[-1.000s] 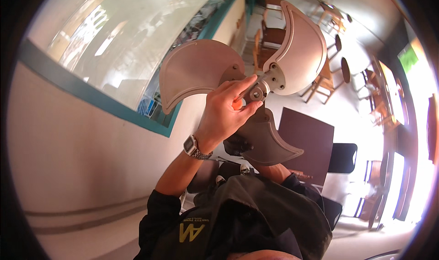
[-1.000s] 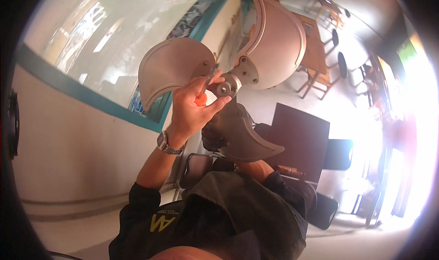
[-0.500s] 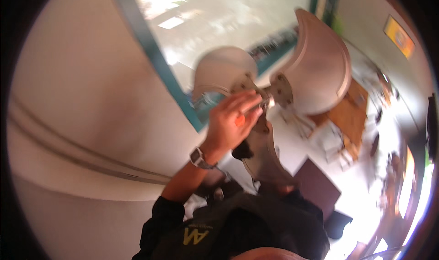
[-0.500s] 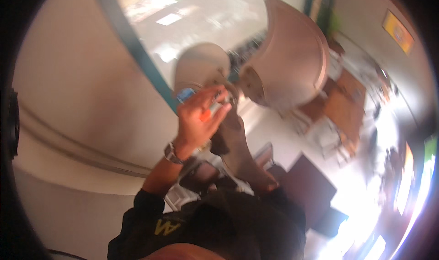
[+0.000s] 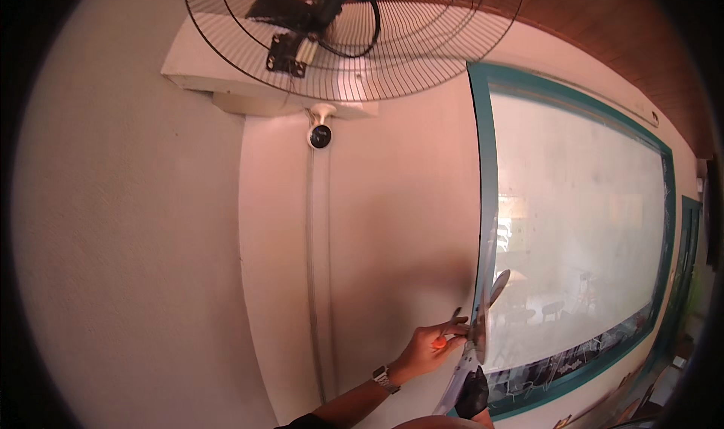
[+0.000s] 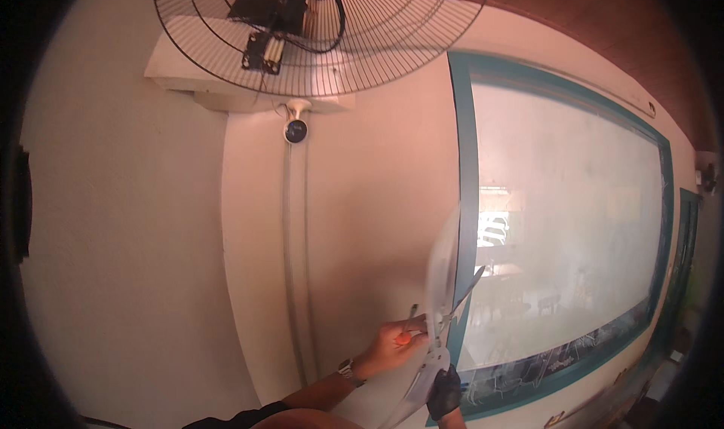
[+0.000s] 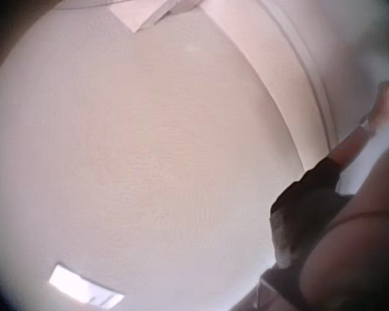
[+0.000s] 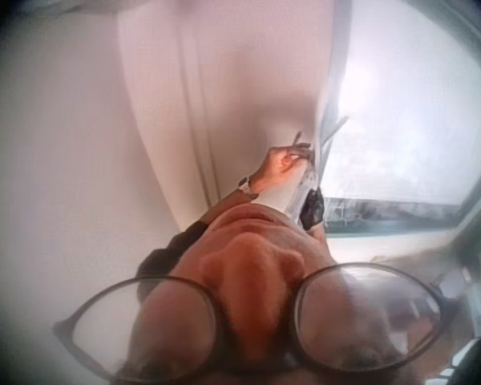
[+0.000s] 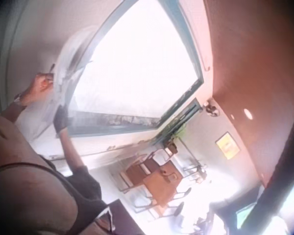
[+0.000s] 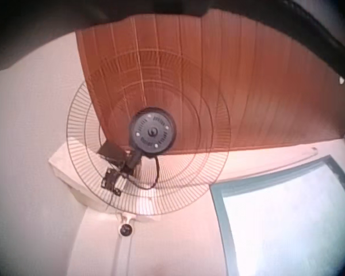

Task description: The person assembles a wall-mounted fan by attaching the fan blades to the motor housing and securing the protective cage. The person uses a screwdriver to tighten screws and aligns the components by hand.

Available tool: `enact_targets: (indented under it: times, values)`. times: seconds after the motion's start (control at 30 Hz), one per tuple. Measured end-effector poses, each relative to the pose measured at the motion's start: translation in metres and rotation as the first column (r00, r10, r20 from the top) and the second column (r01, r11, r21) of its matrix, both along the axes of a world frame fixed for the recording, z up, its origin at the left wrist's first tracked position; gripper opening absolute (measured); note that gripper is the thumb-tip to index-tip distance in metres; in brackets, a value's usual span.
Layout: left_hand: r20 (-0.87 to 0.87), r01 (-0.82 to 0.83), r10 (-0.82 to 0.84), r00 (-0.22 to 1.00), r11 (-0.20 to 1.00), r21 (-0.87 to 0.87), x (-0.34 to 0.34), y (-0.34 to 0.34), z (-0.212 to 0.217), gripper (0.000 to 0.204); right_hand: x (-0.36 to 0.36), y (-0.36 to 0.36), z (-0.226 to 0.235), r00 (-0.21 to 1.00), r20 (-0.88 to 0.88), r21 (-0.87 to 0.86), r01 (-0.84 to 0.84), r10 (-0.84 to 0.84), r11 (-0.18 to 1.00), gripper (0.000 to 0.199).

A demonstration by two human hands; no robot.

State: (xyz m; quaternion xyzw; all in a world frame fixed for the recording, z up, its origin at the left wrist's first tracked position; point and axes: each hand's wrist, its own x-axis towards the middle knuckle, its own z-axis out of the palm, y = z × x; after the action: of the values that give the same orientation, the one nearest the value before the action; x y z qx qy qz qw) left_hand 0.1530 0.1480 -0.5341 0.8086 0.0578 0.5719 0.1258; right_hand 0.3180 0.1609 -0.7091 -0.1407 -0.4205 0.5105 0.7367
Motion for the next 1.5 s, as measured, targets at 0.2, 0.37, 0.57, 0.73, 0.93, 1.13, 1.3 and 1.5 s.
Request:
enact_targets:
  times: [0.2,0.37,0.57,0.73,0.93,1.13,1.3,1.5]
  values:
    - [0.034,-0.161,0.159,0.987,0.985,0.065,-0.082,0.013,0.022,0.017,-0.074,-0.002,0.059,0.92,0.253,0.09,0.285,-0.298,0.954,0.022]
    - [0.121,-0.177,0.168,0.978,0.981,0.076,-0.134,0.078,0.0,0.016,-0.114,-0.011,0.078,0.842,0.285,0.21,0.411,-0.458,0.887,0.029]
    - [0.112,-0.076,0.116,0.987,0.947,-0.311,-0.186,0.026,0.034,0.015,-0.134,-0.019,0.127,0.74,0.194,0.442,0.521,-0.645,0.73,0.029]
    - [0.004,-0.447,0.45,0.893,0.887,-0.112,-0.178,-0.032,0.164,0.023,-0.13,-0.033,0.242,0.809,0.079,0.616,0.42,-0.583,0.667,0.027]
    - [0.282,-0.165,0.151,0.947,0.986,0.026,-0.134,-0.093,0.323,0.015,-0.121,-0.04,0.415,0.759,-0.275,0.765,0.544,-0.591,0.344,0.029]
    - [0.246,0.063,-0.176,0.953,0.911,0.409,-0.126,-0.126,0.457,0.016,-0.125,-0.075,0.553,0.602,-0.471,0.686,0.709,-0.645,0.161,0.027]
    - [0.274,0.133,-0.196,0.942,0.964,0.23,-0.107,-0.141,0.498,0.011,-0.119,-0.087,0.59,0.608,-0.52,0.634,0.745,-0.6,0.205,0.028]
    - [0.332,-0.127,0.022,0.943,0.947,0.296,-0.119,-0.143,0.513,0.026,-0.125,-0.079,0.612,0.618,-0.494,0.629,0.74,-0.612,0.239,0.032]
